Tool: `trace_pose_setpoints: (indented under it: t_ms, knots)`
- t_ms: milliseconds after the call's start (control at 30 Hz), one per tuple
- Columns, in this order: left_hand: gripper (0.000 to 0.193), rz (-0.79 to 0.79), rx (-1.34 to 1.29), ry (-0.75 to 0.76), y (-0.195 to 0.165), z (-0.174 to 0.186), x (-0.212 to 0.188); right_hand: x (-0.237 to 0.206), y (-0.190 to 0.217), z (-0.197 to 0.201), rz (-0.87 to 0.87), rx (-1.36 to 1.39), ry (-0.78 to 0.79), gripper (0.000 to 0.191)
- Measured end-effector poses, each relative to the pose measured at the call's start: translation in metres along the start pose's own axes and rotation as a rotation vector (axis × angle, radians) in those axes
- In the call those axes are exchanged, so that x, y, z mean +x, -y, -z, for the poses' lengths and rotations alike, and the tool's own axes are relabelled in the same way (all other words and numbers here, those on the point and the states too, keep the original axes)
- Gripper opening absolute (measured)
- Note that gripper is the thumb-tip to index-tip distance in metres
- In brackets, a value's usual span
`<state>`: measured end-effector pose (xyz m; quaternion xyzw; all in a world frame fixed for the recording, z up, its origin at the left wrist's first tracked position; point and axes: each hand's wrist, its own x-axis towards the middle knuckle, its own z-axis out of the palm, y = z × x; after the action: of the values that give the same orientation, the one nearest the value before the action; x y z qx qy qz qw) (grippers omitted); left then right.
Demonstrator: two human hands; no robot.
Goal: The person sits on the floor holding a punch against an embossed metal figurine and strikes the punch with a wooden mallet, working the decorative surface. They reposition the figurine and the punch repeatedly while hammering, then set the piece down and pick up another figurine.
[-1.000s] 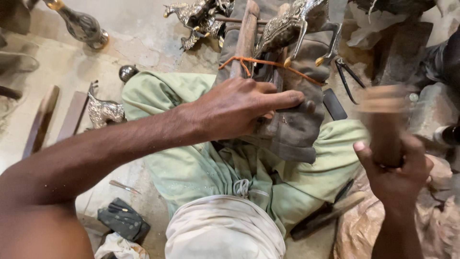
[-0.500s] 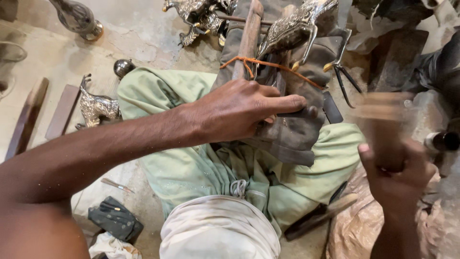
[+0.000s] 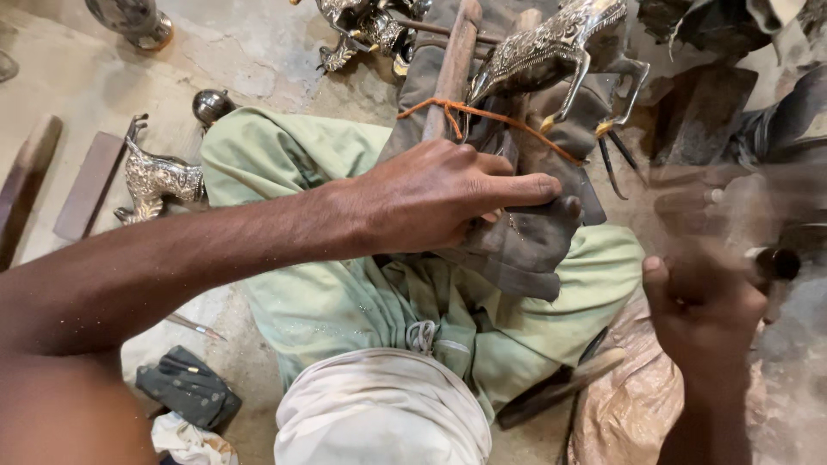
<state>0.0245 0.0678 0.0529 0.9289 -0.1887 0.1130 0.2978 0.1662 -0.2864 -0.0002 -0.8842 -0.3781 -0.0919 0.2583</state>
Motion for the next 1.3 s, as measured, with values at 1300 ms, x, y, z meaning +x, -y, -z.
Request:
trace_pose_setpoints:
  t_ms: [1300]
  knots:
    - [0.075, -0.086, -0.093, -0.079, 0.033, 0.003, -0.026, 0.0, 0.013, 0.032, 0.238, -0.297, -0.044, 0.034]
